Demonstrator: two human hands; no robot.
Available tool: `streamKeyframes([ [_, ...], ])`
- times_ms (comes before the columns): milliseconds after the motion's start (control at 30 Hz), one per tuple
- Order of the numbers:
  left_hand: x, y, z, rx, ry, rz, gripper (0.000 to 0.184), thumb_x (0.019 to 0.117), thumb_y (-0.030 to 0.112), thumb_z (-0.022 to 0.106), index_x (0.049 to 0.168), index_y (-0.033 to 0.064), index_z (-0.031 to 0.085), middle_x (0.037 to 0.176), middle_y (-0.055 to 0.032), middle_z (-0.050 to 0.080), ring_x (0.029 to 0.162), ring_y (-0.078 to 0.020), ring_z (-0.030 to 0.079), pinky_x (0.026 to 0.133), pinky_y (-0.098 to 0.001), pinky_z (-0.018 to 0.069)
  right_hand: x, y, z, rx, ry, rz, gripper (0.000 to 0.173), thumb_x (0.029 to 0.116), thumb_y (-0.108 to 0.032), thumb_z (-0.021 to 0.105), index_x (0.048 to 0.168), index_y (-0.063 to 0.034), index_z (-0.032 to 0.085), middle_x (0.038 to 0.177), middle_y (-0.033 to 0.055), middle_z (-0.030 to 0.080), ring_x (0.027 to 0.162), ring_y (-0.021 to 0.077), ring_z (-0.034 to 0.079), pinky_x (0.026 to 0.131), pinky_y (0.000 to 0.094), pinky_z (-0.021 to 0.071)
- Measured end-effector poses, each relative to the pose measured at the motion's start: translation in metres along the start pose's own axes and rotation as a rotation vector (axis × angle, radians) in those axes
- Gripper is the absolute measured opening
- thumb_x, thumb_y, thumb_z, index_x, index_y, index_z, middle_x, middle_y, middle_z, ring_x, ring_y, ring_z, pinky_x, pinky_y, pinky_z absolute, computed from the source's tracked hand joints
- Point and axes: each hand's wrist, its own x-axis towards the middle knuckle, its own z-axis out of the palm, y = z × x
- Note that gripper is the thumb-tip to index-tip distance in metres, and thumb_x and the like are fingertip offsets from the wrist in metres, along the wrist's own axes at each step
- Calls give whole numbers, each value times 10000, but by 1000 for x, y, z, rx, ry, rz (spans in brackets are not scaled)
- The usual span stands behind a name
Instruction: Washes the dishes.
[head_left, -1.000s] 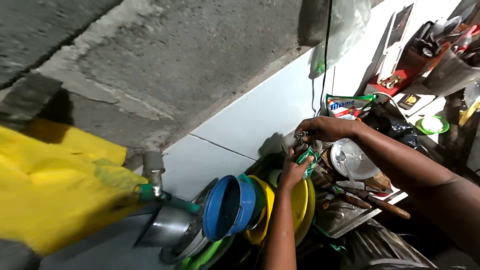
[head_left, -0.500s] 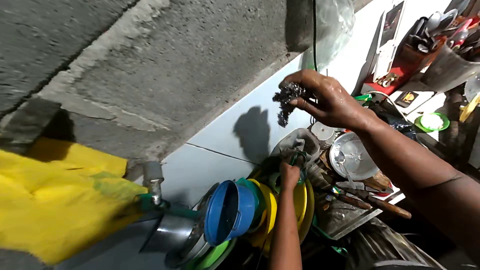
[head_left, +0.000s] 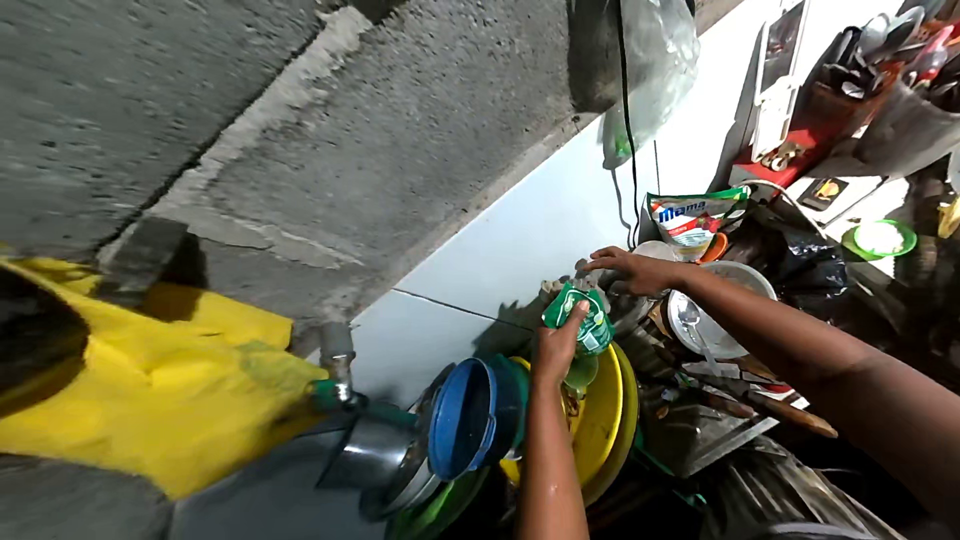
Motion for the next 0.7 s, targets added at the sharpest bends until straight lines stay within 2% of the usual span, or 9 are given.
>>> streamKeyframes([
  [100,0,12,-8,-90,-65,78,321,947,57,667,1249,-14,585,1068,-54,690,975,-97,671,908,-316,574,-7,0,6,269,-36,71,543,1079,-322,520,1567,-113,410,1576,168,451,1401,293,504,1154,483,419],
  [200,5,19,-8,-162,-120,136,283,950,60,650,1226,35,593,1045,-11,694,964,-92,673,900,-324,579,-7,-1,20,492,-35,122,604,1110,-439,358,1600,-88,324,1572,170,447,1405,252,489,1155,450,408],
  [300,13,21,-3,-171,-167,135,276,961,96,656,1228,53,601,1056,-2,695,972,-89,672,909,-323,576,-2,-2,38,884,-19,224,833,998,-749,200,1492,-117,424,1287,75,641,1113,142,653,927,352,566],
  [367,18,19,3,-143,-191,108,281,969,103,660,1236,46,596,1068,-10,691,978,-87,668,911,-318,571,-1,-9,41,1069,-35,300,885,910,-861,221,1416,-176,459,1136,33,698,961,110,705,790,295,605],
  [433,23,16,7,-98,-210,57,321,978,117,659,1277,27,583,1111,-41,682,1008,-100,659,928,-324,560,1,-7,44,1169,-35,258,783,921,-818,386,1409,-211,471,1092,22,712,908,112,719,755,287,615],
  [533,24,10,4,-65,-209,1,333,976,92,661,1289,11,583,1124,-72,683,1021,-125,662,937,-336,558,10,-9,45,1226,118,266,383,1015,-383,606,1338,-181,574,1006,24,724,819,112,719,713,287,620],
  [567,24,6,0,-75,-200,3,325,970,80,660,1278,12,587,1110,-72,689,1012,-128,668,932,-336,564,13,-9,44,1205,180,313,316,1016,-303,625,1284,-140,588,979,36,715,795,114,710,700,290,614],
  [633,22,-2,-9,-120,-154,29,321,954,58,665,1263,7,597,1090,-82,702,991,-143,684,913,-344,581,20,-1,40,1040,217,333,299,1047,-159,564,1332,-71,551,1039,77,678,829,131,678,743,314,599],
  [700,22,-10,-19,-190,-127,63,386,956,65,644,1333,5,584,1176,-106,692,1042,-176,678,937,-368,575,26,14,41,717,251,344,325,1041,-125,553,1355,-47,583,1083,119,668,846,159,640,752,359,558],
])
